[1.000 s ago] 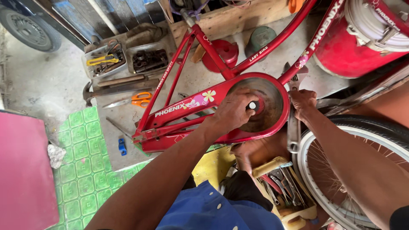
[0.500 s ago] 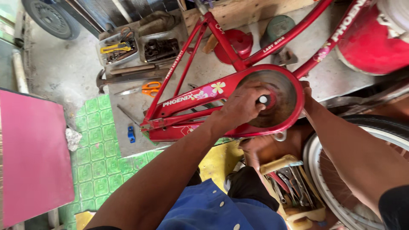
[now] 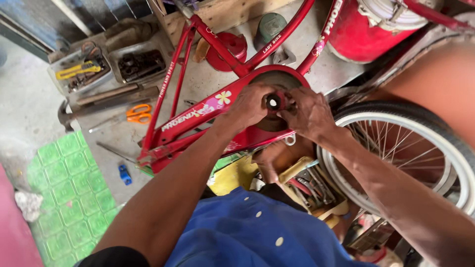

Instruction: The person works on the bottom bracket of a red bicycle frame, using a wrench to loosen and remove a component. They then wipe the area with a cloth.

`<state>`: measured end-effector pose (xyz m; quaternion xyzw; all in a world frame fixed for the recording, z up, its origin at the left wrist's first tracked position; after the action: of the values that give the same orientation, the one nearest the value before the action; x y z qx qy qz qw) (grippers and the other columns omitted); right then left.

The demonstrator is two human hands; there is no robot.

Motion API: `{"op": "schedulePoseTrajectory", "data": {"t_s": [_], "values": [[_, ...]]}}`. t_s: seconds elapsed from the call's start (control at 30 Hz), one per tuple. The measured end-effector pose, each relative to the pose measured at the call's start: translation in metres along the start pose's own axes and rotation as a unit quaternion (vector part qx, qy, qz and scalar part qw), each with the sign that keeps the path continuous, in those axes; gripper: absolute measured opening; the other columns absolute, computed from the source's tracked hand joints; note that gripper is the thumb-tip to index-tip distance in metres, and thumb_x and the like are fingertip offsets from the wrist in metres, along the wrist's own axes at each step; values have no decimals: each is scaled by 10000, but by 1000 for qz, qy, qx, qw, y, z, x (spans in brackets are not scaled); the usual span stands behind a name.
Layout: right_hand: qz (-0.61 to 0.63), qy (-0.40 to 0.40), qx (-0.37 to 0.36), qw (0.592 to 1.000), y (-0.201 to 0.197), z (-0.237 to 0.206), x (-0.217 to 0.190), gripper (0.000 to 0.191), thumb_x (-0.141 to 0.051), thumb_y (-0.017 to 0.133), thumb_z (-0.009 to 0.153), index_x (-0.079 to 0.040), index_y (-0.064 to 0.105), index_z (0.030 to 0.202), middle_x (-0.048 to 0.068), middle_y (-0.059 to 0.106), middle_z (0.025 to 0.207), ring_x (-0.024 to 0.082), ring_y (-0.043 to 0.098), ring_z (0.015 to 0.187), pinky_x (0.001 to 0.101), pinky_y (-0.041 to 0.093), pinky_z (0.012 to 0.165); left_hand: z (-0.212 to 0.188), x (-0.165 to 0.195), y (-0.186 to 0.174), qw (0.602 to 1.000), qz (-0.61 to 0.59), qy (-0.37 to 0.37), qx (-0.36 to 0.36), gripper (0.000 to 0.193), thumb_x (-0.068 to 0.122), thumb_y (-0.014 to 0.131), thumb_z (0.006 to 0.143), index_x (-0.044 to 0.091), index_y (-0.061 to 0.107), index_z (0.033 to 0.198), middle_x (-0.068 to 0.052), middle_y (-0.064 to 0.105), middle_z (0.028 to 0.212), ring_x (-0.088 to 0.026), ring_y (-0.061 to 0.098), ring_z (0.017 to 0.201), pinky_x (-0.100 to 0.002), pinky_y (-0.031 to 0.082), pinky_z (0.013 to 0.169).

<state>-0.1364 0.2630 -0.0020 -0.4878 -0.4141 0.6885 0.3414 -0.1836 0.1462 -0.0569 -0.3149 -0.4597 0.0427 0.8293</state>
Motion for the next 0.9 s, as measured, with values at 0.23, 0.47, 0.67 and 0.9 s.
{"op": "schedulePoseTrajectory", "data": {"t_s": [0.23,0.47,0.67,0.9], "values": [[-93,91,-13,991,18,13,-16,411,-365,873,701,-172,771,1050,36,728,884,220,668,810,443,416,819,-2,-18,-26,1000,-16,-17,16,234,-25,604,892,29,716,1090,-206,706,1044,-385,684,987,-460,544,894],[-112,93,-3,989,29,17,-16,483,-447,846,720,-59,760,995,131,751,937,313,706,838,466,507,817,-2,-6,-66,981,180,1,77,456,196,759,813,42,626,1221,-161,599,1170,-384,595,1110,-537,507,934],[-103,94,2,990,33,21,-21,501,-434,819,745,-20,744,1017,198,745,940,373,713,830,483,589,766,-16,-61,-75,956,160,-235,-70,703,587,683,883,101,505,1359,-199,650,1159,-405,657,1074,-578,508,888],[-65,96,5,993,27,24,-31,613,-483,876,699,-3,746,1058,220,748,964,372,729,825,484,600,770,-13,-70,-65,971,121,-199,-60,600,585,638,908,182,599,1350,-176,751,1039,-388,706,1008,-505,553,893]]}}
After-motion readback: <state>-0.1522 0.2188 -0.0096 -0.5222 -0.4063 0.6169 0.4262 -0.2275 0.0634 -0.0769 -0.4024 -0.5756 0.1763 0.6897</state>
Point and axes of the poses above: each hand's wrist, its own z-axis towards the middle knuckle, its own y-axis out of the palm, x = y × z, the point moved 10 cm from there along z, towards the middle knuckle
